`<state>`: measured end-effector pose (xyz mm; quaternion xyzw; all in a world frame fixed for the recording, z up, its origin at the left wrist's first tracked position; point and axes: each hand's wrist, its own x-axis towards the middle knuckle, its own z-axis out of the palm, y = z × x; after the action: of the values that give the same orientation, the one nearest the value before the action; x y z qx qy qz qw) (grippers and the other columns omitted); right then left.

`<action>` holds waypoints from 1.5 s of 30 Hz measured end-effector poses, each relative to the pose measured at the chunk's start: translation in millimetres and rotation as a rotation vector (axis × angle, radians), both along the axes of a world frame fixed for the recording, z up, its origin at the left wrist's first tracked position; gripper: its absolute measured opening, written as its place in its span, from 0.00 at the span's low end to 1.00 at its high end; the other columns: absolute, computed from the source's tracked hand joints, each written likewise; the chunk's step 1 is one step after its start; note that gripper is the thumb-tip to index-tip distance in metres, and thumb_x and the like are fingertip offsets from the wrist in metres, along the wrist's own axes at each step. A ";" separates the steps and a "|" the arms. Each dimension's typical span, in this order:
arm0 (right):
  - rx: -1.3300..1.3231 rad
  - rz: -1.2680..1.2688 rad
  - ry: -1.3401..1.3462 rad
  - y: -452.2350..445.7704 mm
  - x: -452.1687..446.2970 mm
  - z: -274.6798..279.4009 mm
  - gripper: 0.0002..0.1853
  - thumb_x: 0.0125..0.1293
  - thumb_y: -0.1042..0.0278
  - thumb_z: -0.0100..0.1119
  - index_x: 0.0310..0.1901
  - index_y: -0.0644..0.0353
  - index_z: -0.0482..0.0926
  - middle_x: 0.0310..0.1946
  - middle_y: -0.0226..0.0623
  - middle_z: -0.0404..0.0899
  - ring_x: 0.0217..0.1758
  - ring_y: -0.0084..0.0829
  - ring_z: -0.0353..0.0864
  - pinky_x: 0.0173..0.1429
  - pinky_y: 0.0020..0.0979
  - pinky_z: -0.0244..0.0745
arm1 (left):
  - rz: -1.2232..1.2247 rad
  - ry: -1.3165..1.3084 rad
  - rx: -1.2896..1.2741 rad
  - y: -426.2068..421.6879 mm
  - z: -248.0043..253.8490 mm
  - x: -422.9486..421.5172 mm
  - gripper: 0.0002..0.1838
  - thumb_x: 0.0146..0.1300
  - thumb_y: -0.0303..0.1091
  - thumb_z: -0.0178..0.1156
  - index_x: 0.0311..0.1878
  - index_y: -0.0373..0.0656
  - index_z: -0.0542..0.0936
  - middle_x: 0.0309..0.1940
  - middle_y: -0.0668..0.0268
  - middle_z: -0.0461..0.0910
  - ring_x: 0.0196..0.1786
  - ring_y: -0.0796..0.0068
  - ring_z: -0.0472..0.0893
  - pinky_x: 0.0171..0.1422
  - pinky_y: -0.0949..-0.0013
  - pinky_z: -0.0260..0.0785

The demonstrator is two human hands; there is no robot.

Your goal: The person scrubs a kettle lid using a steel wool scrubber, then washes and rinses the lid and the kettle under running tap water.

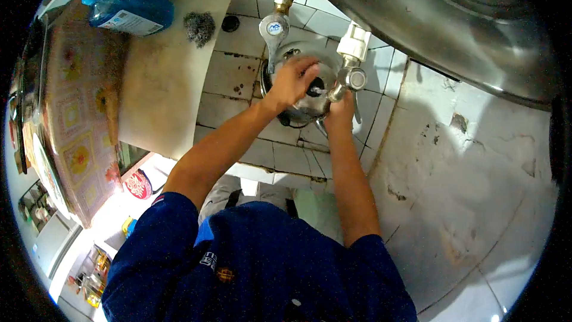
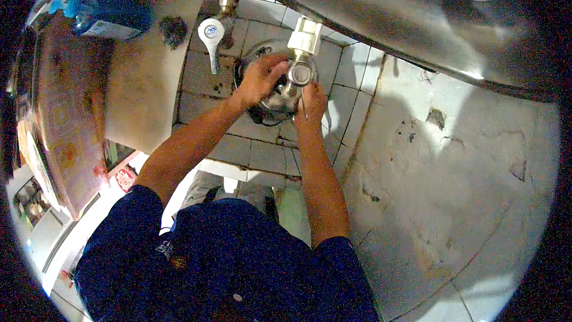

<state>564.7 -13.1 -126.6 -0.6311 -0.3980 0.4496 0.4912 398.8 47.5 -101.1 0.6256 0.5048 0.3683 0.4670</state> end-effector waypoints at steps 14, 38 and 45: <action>-0.279 -0.296 0.638 20.0 -51.9 99.3 0.25 0.77 0.48 0.52 0.63 0.60 0.71 0.55 0.35 0.77 0.59 0.35 0.77 0.63 0.41 0.75 | 0.311 -0.462 -0.577 -21.6 35.6 24.3 0.20 0.68 0.37 0.59 0.60 0.37 0.78 0.52 0.58 0.82 0.53 0.68 0.79 0.59 0.65 0.71; -0.023 0.191 -0.278 22.5 -32.1 97.5 0.21 0.70 0.56 0.63 0.53 0.68 0.81 0.45 0.38 0.82 0.47 0.28 0.77 0.55 0.29 0.71 | 0.095 -0.565 -0.551 -23.4 43.7 -27.8 0.22 0.65 0.43 0.70 0.54 0.41 0.75 0.47 0.69 0.78 0.50 0.77 0.76 0.56 0.72 0.69; -0.130 0.053 0.079 28.8 -29.4 100.3 0.23 0.70 0.51 0.62 0.49 0.67 0.82 0.37 0.30 0.81 0.38 0.27 0.77 0.47 0.27 0.72 | 0.088 -0.544 -0.704 -2.4 43.9 -25.3 0.21 0.73 0.50 0.58 0.45 0.37 0.82 0.37 0.66 0.83 0.38 0.78 0.79 0.44 0.71 0.72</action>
<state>535.3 15.6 -26.3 -0.6325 -0.3651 0.5118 0.4524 373.5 45.1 -57.1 0.2866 0.4844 0.3448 0.7512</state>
